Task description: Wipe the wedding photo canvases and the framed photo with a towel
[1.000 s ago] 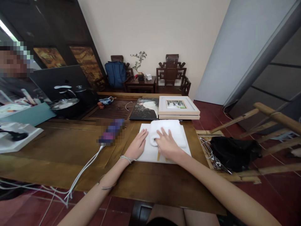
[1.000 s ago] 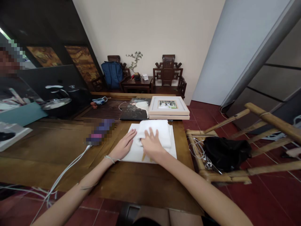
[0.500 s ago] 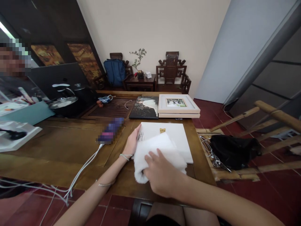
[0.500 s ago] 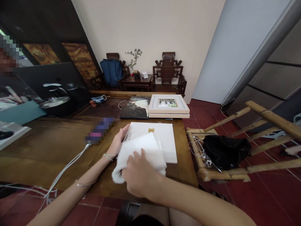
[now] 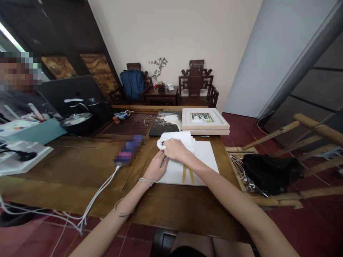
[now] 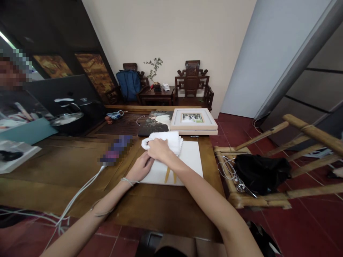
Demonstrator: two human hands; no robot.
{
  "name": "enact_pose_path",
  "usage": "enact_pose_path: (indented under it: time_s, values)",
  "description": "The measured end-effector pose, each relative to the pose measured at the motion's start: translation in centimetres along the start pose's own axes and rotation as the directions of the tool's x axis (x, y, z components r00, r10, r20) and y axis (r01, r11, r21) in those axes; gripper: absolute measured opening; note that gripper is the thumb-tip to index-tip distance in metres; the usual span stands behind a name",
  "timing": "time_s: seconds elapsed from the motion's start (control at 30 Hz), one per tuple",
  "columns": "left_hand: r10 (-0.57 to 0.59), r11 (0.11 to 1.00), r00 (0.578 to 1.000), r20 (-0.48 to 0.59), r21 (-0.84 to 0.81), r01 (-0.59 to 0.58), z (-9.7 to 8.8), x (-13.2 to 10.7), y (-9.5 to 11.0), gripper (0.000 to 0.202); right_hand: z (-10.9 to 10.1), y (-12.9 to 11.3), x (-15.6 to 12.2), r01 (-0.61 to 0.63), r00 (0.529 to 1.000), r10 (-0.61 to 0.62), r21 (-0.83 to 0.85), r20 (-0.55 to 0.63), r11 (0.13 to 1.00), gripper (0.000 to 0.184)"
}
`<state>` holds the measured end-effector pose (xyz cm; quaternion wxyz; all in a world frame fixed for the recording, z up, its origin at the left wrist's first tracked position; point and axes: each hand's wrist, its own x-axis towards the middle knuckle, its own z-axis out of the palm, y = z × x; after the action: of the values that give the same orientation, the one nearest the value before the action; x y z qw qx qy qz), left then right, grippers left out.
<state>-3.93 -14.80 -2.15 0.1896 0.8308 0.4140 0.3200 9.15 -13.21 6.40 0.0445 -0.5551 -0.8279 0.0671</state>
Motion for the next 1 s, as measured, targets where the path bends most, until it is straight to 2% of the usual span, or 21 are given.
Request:
enact_pose_path:
  time_s: [0.1,0.23,0.37,0.47,0.57,0.67,0.8,0.9,1.0]
  values:
    - [-0.004,1.000,1.000,0.003,0.014,0.004,0.2,-0.1,-0.4,0.039,-0.5,0.9,0.5,-0.031,0.999,0.030,0.030,0.010,0.999,0.031]
    - [-0.043,0.999,0.999,0.001,0.009,0.043,0.6,-0.2,-1.0,0.043,-1.8,4.8,-0.6,-0.066,0.997,0.064,0.043,0.037,0.997,0.028]
    - [-0.041,0.999,0.999,-0.007,-0.003,0.041,0.8,-0.3,-1.1,0.043,-2.9,9.5,-3.8,-0.105,0.994,0.104,0.023,0.040,0.994,0.027]
    - [-0.039,0.999,0.999,-0.006,0.003,0.039,0.9,-0.3,-1.2,0.043,-2.2,11.2,-7.3,-0.123,0.992,0.123,0.014,0.028,0.992,0.034]
    - [-0.036,0.999,0.999,-0.017,-0.004,0.036,1.0,-0.3,-1.3,0.042,-0.4,10.7,-11.4,-0.051,0.998,0.051,0.007,0.022,0.999,0.038]
    - [-0.035,0.999,0.999,-0.016,-0.004,0.035,1.0,-0.4,-1.2,0.042,1.5,8.6,-15.9,0.051,0.999,-0.051,0.021,0.010,0.998,0.039]
    - [-0.036,0.999,0.999,-0.009,0.023,0.037,1.0,-0.3,-1.1,0.043,2.8,5.5,-20.9,0.107,0.993,-0.108,0.034,0.043,0.994,0.036]
    - [-0.034,0.999,0.999,-0.011,0.023,0.034,0.9,-0.3,-1.0,0.043,2.8,4.8,-22.1,0.116,0.991,-0.119,0.050,0.065,0.992,0.035]
    - [-0.031,0.999,0.999,-0.017,0.014,0.031,1.0,-0.3,-1.1,0.043,2.3,6.0,-20.4,0.110,0.993,-0.113,0.065,0.040,0.992,0.035]
